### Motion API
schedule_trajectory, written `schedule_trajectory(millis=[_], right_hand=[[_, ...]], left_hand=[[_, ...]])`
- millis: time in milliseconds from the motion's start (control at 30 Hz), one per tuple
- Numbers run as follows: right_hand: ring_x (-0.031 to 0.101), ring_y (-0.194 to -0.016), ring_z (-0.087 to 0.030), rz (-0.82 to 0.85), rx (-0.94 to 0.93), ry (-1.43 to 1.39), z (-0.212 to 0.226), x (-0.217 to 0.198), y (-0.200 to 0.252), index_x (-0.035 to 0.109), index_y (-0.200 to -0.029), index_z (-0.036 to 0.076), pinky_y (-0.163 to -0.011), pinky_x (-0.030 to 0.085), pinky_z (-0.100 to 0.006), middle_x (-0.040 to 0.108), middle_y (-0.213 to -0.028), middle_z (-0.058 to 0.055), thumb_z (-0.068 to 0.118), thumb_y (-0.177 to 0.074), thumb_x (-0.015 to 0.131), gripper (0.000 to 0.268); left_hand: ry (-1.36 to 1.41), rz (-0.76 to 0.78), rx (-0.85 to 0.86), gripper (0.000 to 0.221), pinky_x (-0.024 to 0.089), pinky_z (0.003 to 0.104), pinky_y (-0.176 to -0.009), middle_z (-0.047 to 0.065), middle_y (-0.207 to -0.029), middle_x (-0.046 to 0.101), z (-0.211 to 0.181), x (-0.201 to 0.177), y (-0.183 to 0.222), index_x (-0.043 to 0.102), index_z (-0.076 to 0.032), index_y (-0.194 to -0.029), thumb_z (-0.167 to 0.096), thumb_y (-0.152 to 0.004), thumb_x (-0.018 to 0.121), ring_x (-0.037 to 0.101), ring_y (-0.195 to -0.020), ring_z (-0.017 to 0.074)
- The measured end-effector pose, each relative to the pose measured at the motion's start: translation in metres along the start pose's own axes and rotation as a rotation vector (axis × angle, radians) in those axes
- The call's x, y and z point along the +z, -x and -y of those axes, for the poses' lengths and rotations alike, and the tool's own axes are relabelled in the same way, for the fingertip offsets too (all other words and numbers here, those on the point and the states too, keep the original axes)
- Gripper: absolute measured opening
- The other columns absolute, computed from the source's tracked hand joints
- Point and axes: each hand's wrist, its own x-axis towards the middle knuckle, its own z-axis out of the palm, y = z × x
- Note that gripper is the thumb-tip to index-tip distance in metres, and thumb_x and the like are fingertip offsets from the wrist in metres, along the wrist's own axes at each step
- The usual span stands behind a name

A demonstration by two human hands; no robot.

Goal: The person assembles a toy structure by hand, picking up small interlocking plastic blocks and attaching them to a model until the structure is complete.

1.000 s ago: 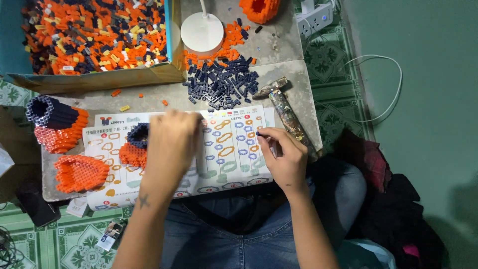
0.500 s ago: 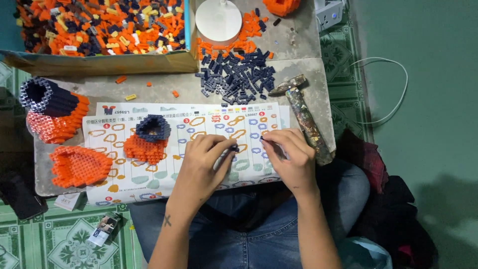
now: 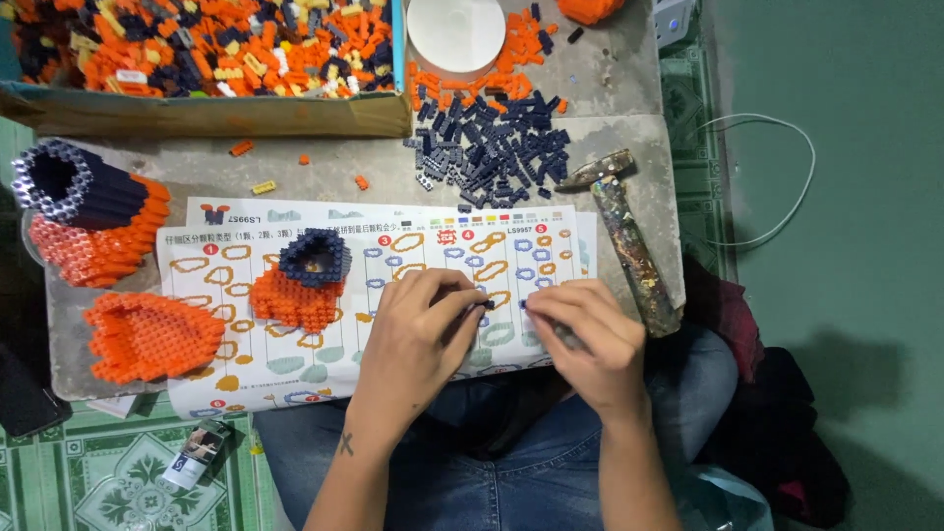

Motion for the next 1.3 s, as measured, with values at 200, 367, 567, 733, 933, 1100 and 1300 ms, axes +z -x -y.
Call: schedule_trajectory(millis=[200, 367, 567, 733, 933, 1100, 1300], right_hand=[[0.081, -0.081, -0.029, 0.058, 0.012, -0.021, 0.007, 0.016, -0.005, 0.089, -0.099, 0.005, -0.076, 0.068, -0.036, 0.088, -0.097, -0.009, -0.011, -0.089, 0.087, 0.019], [0.08, -0.08, -0.029, 0.064, 0.009, -0.036, 0.007, 0.019, -0.003, 0.09, -0.098, 0.004, -0.076, 0.068, -0.037, 0.088, -0.097, -0.01, -0.011, -0.089, 0.087, 0.018], [0.08, -0.082, -0.028, 0.063, 0.012, -0.005, 0.011, 0.02, -0.004, 0.09, -0.099, 0.005, -0.077, 0.068, -0.037, 0.088, -0.098, -0.01, -0.01, -0.089, 0.088, 0.018], [0.08, -0.083, -0.029, 0.077, 0.017, 0.004, 0.013, 0.019, -0.006, 0.09, -0.1, 0.004, -0.075, 0.068, -0.037, 0.088, -0.098, -0.011, -0.011, -0.089, 0.087, 0.019], [0.08, -0.085, -0.032, 0.109, 0.01, 0.032, 0.019, 0.017, -0.01, 0.089, -0.1, 0.001, -0.073, 0.068, -0.038, 0.087, -0.098, -0.014, -0.014, -0.088, 0.085, 0.02], [0.08, -0.086, -0.028, 0.14, -0.018, 0.075, 0.02, 0.015, -0.012, 0.089, -0.1, 0.002, -0.071, 0.067, -0.034, 0.086, -0.099, -0.012, -0.013, -0.089, 0.084, 0.019], [0.08, -0.088, -0.029, 0.209, -0.08, 0.173, 0.031, 0.01, -0.024, 0.087, -0.099, 0.001, -0.071, 0.068, -0.033, 0.084, -0.099, -0.013, -0.012, -0.088, 0.086, 0.018]], left_hand=[[0.015, 0.009, -0.014, 0.009, 0.053, 0.037, -0.087, 0.005, -0.108, 0.079, 0.001, -0.002, -0.003, 0.09, -0.015, -0.106, -0.016, -0.098, 0.085, 0.072, -0.105, 0.0231], [0.024, -0.004, -0.011, 0.008, 0.053, 0.037, -0.085, 0.007, -0.106, 0.08, -0.001, -0.004, -0.005, 0.09, -0.012, -0.104, -0.014, -0.098, 0.085, 0.072, -0.102, 0.024], [0.028, 0.0, -0.011, 0.008, 0.053, 0.038, -0.085, 0.008, -0.105, 0.08, 0.001, -0.003, -0.005, 0.09, -0.011, -0.103, -0.013, -0.097, 0.085, 0.072, -0.101, 0.0246], [0.039, -0.003, -0.012, 0.008, 0.053, 0.037, -0.085, 0.009, -0.105, 0.08, 0.001, -0.003, -0.005, 0.09, -0.011, -0.103, -0.012, -0.097, 0.085, 0.072, -0.101, 0.025], [0.042, -0.006, -0.008, 0.008, 0.053, 0.038, -0.085, 0.009, -0.105, 0.08, 0.0, -0.004, -0.005, 0.09, -0.01, -0.103, -0.011, -0.096, 0.086, 0.073, -0.101, 0.0254], [0.047, 0.004, -0.008, 0.008, 0.052, 0.037, -0.085, 0.008, -0.105, 0.08, 0.005, -0.001, -0.003, 0.09, -0.012, -0.103, -0.012, -0.097, 0.085, 0.072, -0.102, 0.0243], [0.043, 0.001, -0.008, 0.008, 0.052, 0.037, -0.085, 0.007, -0.106, 0.079, 0.002, -0.004, -0.004, 0.09, -0.013, -0.103, -0.014, -0.098, 0.084, 0.072, -0.102, 0.0239]])
